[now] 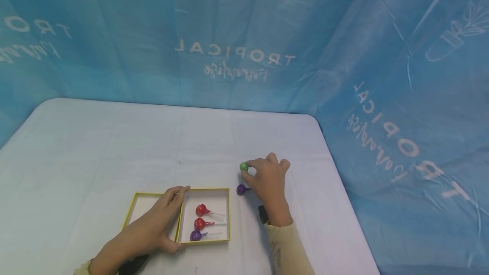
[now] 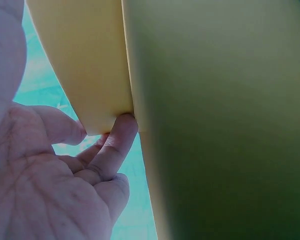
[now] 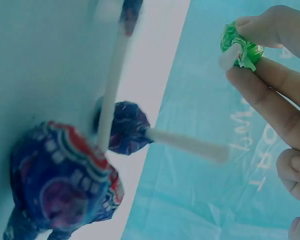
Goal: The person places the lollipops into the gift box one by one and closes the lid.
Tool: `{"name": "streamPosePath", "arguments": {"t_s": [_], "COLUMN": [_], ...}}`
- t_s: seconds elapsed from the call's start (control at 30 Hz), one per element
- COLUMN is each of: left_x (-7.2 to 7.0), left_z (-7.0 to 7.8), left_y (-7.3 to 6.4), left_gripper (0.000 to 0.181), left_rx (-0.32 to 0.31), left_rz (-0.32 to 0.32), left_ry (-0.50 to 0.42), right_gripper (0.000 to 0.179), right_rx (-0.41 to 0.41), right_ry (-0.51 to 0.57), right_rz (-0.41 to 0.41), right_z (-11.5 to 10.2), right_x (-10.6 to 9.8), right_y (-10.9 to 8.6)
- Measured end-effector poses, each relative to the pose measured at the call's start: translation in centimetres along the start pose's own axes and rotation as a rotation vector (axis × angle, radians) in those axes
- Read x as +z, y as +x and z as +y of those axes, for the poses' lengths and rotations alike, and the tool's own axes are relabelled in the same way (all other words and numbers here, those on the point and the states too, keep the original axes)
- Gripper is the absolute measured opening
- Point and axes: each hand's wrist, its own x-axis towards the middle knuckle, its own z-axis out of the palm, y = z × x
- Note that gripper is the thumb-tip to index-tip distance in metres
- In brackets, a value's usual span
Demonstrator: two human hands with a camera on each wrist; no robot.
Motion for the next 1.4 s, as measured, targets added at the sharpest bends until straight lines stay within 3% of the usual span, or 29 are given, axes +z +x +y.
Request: {"name": "streamPosePath", "arguments": {"t_s": [0.23,0.4,0.63,0.83,1.4], "left_x": [0.2,-0.2,-0.3,-0.2,-0.1], "left_z": [0.1,0.0,0.1,0.1,0.2], "left_y": [0.4,0.1,0.0,0.1,0.3], "left_gripper": [0.126,0.125,0.124,0.125,0.126], "left_rx": [-0.018,-0.035,-0.009,-0.020,-0.043], "left_rz": [-0.040,-0.044,-0.011,-0.033,-0.041], "left_ry": [-0.021,-0.037,-0.007,-0.017,-0.018], "right_gripper": [0.022,0.020,0.018,0.020,0.019], "right_rx": [-0.061,-0.114,-0.174,-0.218,-0.243], "right_ry": [0.040,0.101,0.129,0.133,0.135], "right_rz": [0.067,0.074,0.069,0.078,0.069], "right_z": [-0.7,-1.9,-3.1,-3.6,-4.6], "right_x": [-0.6,-0.8,-1.1,-1.3,-1.6], "right_y": [-0.4,-0.3,-0.4,-0.7,-1.1]}}
